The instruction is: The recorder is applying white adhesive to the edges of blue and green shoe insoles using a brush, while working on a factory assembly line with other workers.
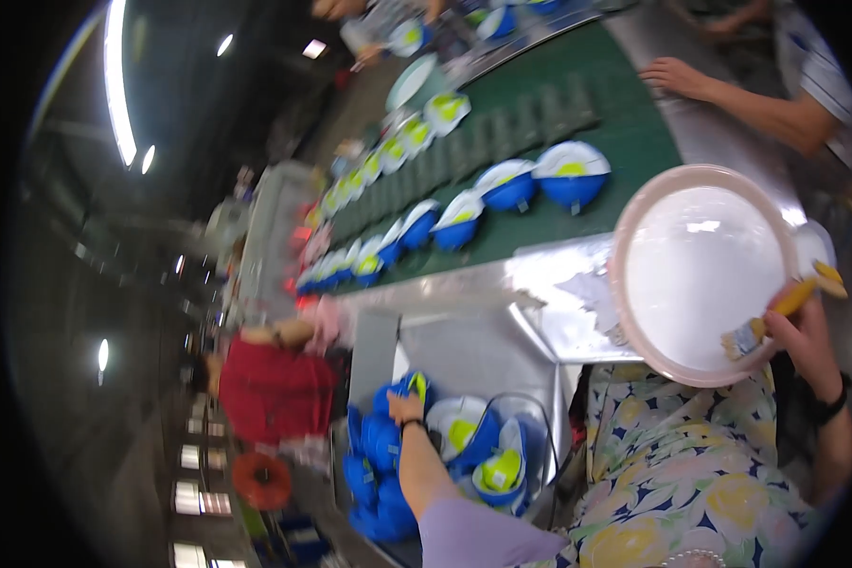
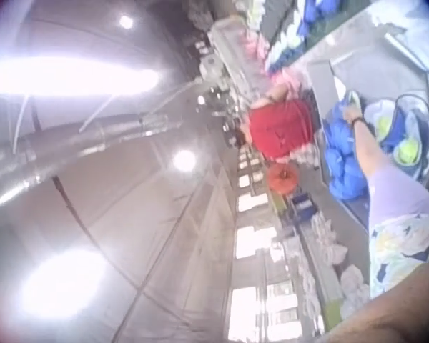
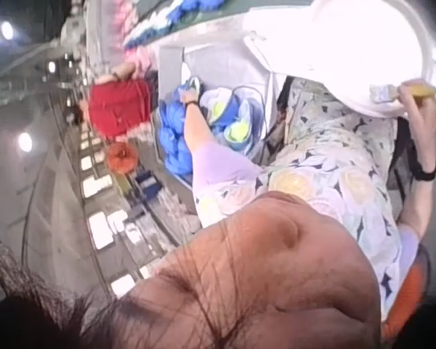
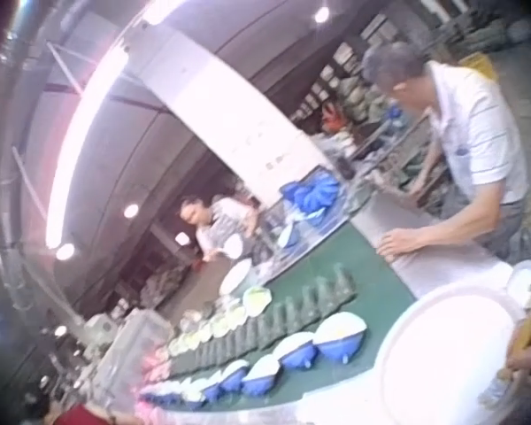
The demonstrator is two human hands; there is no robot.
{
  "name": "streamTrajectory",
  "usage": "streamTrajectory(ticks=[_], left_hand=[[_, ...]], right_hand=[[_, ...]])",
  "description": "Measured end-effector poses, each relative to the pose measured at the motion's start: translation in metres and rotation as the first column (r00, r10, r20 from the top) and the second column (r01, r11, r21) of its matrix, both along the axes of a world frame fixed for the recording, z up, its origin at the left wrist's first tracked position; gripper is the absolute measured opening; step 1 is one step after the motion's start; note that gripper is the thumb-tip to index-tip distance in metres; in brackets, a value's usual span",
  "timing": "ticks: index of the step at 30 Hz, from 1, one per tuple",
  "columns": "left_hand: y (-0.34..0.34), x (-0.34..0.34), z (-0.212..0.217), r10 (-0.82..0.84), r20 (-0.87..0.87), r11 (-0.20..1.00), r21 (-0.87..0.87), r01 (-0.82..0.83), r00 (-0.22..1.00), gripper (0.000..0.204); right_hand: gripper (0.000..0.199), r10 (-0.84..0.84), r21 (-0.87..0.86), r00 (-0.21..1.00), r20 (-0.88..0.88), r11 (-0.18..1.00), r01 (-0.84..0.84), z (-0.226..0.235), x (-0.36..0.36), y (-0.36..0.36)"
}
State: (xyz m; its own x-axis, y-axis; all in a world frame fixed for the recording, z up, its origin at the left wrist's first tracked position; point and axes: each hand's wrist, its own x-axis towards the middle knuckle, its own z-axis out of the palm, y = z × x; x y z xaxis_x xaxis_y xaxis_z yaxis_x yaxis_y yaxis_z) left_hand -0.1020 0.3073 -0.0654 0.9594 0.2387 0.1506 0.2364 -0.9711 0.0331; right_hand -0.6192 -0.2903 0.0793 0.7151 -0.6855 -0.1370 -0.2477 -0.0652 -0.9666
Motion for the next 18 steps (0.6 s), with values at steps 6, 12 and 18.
streamTrajectory(ticks=[6, 12, 18], left_hand=[[-0.025, -0.038, 0.022, 0.094, 0.073, 0.979, 0.174, -0.105, 0.993, 0.056], [-0.014, 0.002, 0.022, -0.502, 0.279, 0.776, -0.273, 0.569, 0.819, 0.052], [-0.216, -0.076, 0.071, -0.979, -0.168, 0.151, -0.237, 0.960, 0.112, 0.060]], right_hand=[[0.018, -0.015, -0.015, 0.997, 0.074, 1.000, 0.016, 0.028, 0.013, -0.001], [0.017, 0.024, 0.035, 0.968, 0.248, 0.999, -0.034, 0.022, 0.050, -0.007], [0.027, 0.293, -0.326, 0.954, 0.065, 0.910, -0.257, 0.011, 0.105, 0.010]])
